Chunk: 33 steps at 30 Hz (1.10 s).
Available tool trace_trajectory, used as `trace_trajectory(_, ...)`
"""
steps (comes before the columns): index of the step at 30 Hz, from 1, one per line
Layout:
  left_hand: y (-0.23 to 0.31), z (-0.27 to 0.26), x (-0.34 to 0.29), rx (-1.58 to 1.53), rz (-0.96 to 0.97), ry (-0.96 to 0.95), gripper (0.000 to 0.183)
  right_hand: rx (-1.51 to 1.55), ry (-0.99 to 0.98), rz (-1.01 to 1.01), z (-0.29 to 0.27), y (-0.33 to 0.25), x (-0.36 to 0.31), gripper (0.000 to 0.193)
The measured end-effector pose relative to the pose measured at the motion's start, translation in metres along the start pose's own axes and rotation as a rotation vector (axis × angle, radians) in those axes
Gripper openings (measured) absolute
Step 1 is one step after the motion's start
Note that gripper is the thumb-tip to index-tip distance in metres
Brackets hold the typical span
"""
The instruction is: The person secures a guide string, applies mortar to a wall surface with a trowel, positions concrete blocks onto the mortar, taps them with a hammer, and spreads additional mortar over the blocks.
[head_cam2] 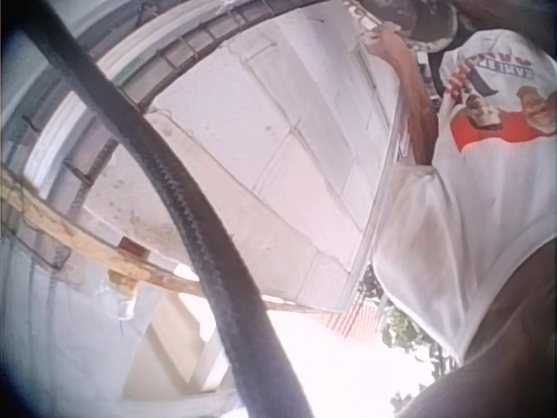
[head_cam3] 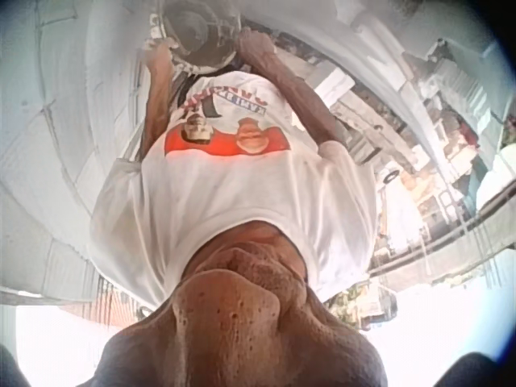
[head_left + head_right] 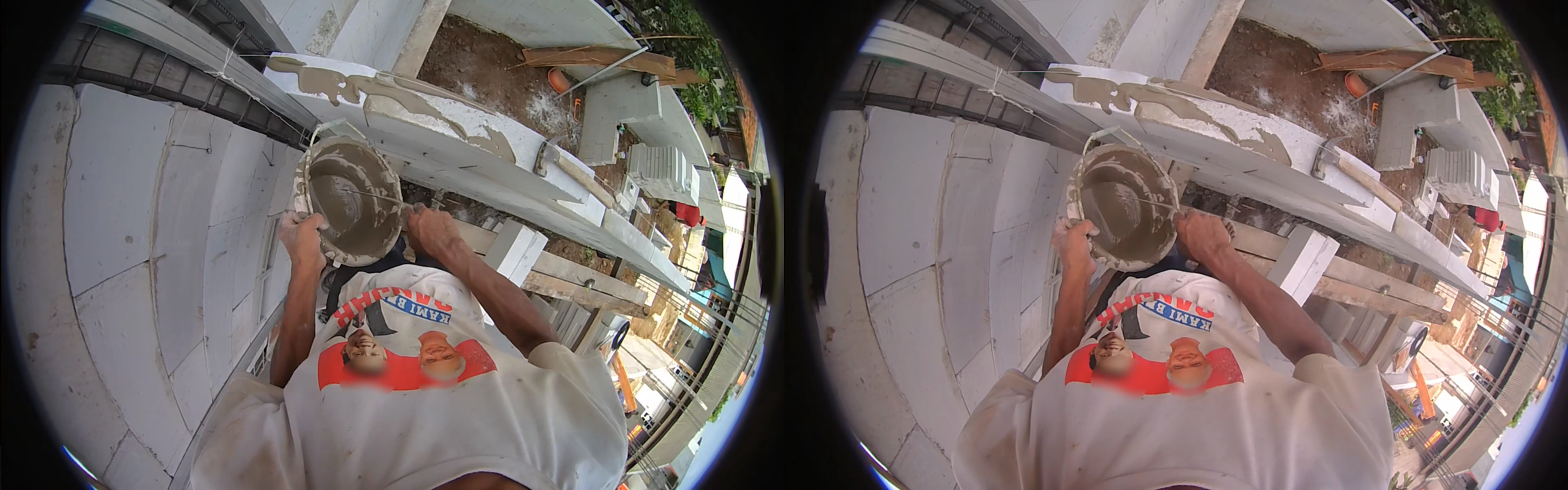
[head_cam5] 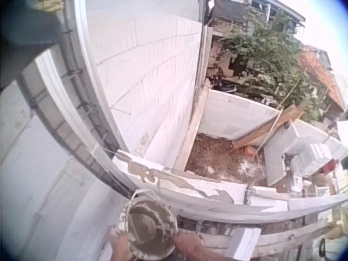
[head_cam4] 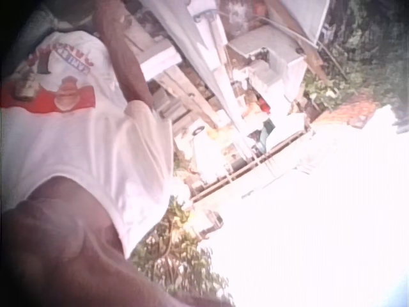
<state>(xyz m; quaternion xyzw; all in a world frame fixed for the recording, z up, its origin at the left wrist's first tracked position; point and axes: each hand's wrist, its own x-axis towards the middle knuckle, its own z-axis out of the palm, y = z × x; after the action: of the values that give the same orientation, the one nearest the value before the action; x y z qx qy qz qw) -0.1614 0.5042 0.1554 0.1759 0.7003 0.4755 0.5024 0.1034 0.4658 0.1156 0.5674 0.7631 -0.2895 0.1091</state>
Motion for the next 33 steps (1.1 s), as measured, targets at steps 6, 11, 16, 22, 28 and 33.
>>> trace_trajectory(6, -0.001, 0.003, 0.002, 0.022, 0.160, -0.012, 0.033, -0.260, 0.022, -0.151, -0.013, -0.055, 0.022, 0.017)
trace_trajectory(11, -0.011, -0.002, -0.001, -0.043, 0.184, 0.020, 0.034, -0.101, -0.163, -0.369, -0.031, -0.042, -0.003, 0.017)
trace_trajectory(16, -0.027, -0.014, -0.006, -0.172, 0.055, 0.046, 0.030, 0.602, -0.324, -0.267, -0.016, 0.004, -0.011, 0.021)
trace_trajectory(22, -0.024, -0.029, -0.018, -0.055, -0.114, 0.100, 0.021, 1.159, -0.303, 0.016, 0.009, 0.044, -0.062, 0.025)
trace_trajectory(28, -0.059, -0.051, 0.009, -0.121, -0.237, 0.120, 0.016, 1.268, 0.058, 0.270, -0.080, 0.074, -0.125, 0.018)
trace_trajectory(33, -0.045, -0.036, 0.007, -0.046, -0.197, 0.173, 0.012, 0.242, 0.528, 0.251, -0.109, 0.114, -0.121, 0.029)
